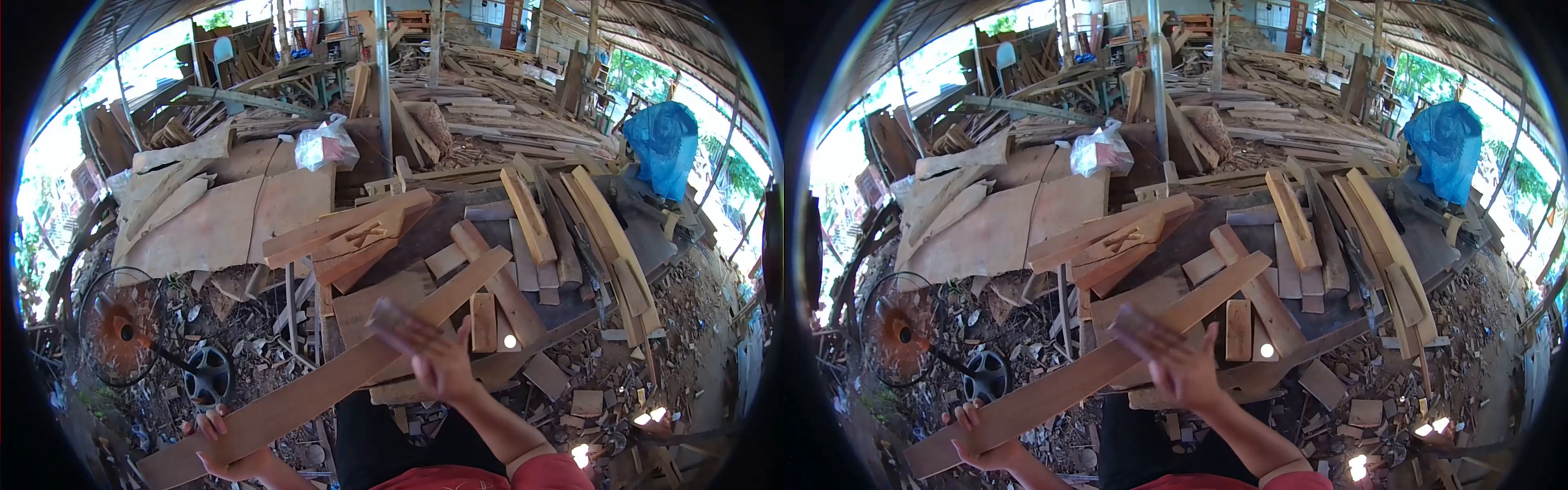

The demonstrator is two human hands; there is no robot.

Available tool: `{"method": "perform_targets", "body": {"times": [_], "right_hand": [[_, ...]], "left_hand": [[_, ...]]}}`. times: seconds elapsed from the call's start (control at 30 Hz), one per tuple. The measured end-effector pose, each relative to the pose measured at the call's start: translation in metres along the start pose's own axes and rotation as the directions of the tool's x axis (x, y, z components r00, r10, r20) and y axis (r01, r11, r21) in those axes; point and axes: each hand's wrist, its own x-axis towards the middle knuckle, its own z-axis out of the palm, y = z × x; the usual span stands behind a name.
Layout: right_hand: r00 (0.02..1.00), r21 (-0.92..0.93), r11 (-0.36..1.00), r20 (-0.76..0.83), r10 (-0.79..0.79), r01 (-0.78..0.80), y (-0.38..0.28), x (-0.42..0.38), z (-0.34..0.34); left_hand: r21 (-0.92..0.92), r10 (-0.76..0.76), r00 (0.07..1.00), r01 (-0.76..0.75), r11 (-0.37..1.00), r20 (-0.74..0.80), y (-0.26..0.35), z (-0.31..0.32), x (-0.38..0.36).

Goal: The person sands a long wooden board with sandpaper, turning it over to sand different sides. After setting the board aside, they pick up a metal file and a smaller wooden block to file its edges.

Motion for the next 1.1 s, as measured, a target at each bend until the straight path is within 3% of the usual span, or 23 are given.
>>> {"method": "perform_targets", "body": {"times": [0.03,0.1,0.17,0.2,0.27,0.37,0.43,0.53,0.57,0.63,0.7,0.77,0.8,0.87,0.9,0.93,0.97,1.03,1.1], "right_hand": [[0.995,-0.079,0.994,-0.070,0.073,-0.078,0.001,0.014,-0.013],[0.884,-0.198,0.862,-0.073,0.461,-0.466,0.037,0.024,-0.024],[0.792,-0.245,0.755,-0.255,0.554,-0.608,0.074,0.035,-0.038],[0.790,-0.247,0.752,-0.258,0.557,-0.611,0.076,0.038,-0.039],[0.743,-0.408,0.655,-0.094,0.662,-0.636,0.079,0.040,-0.044],[0.897,-0.067,0.903,0.108,0.429,-0.424,0.023,0.020,-0.015],[0.993,0.027,0.995,0.065,0.096,-0.098,-0.027,0.005,0.001],[0.993,0.100,0.988,0.037,0.113,-0.116,-0.043,0.005,-0.008],[0.972,-0.081,0.985,0.168,0.167,-0.155,-0.024,0.000,-0.011],[0.762,-0.133,0.821,0.314,0.566,-0.555,0.004,0.016,-0.030],[0.864,-0.237,0.832,-0.114,0.489,-0.502,0.050,0.010,-0.021],[0.832,-0.058,0.883,-0.369,0.414,-0.466,0.081,0.015,-0.022],[0.832,-0.056,0.883,-0.367,0.415,-0.465,0.079,0.017,-0.022],[0.885,-0.372,0.837,-0.395,0.248,-0.401,0.070,0.023,-0.022],[0.840,-0.114,0.846,-0.246,0.485,-0.521,0.042,0.027,-0.028],[0.897,-0.011,0.913,-0.192,0.398,-0.407,0.033,0.026,-0.020],[0.915,-0.049,0.913,-0.015,0.404,-0.404,0.020,0.018,-0.010],[0.982,0.025,0.999,-0.182,0.043,-0.039,-0.025,0.018,-0.003],[0.992,0.006,0.999,-0.118,0.042,-0.042,-0.025,0.009,0.002]], "left_hand": [[-0.002,-0.006,1.000,0.006,1.000,0.002,-0.001,0.001,0.000],[0.085,0.007,1.000,-0.005,0.996,-0.028,0.000,0.003,-0.001],[0.044,0.013,0.999,-0.014,0.999,0.029,-0.001,-0.003,-0.001],[0.004,0.022,0.996,-0.022,1.000,0.086,0.000,-0.004,-0.001],[-0.014,0.038,0.996,-0.037,0.999,0.084,-0.001,-0.005,-0.001],[-0.020,0.052,0.996,-0.051,0.999,0.070,-0.005,-0.007,0.000],[0.004,0.038,0.998,-0.038,0.999,0.059,-0.002,-0.009,0.000],[-0.013,0.002,0.998,-0.001,1.000,0.061,0.002,-0.007,0.005],[0.007,-0.004,0.998,0.004,1.000,0.060,0.004,-0.007,0.005],[0.033,-0.012,0.998,0.010,0.999,0.056,0.007,-0.006,0.004],[0.028,-0.012,0.998,0.010,1.000,0.054,0.004,-0.009,0.003],[0.014,-0.011,0.998,0.010,1.000,0.058,0.001,-0.011,0.004],[-0.003,-0.017,0.998,0.017,1.000,0.059,0.001,-0.012,0.004],[0.000,0.001,0.999,-0.001,1.000,0.052,0.003,-0.011,0.006],[0.004,0.017,0.999,-0.017,1.000,0.049,0.003,-0.011,0.007],[-0.001,0.016,0.999,-0.016,1.000,0.052,0.003,-0.012,0.009],[-0.007,-0.001,1.000,0.002,1.000,0.031,0.005,-0.015,0.010],[-0.009,-0.022,1.000,0.023,1.000,0.011,0.007,-0.021,0.010],[-0.010,-0.054,0.998,0.054,0.998,-0.031,0.008,-0.024,0.010]]}}
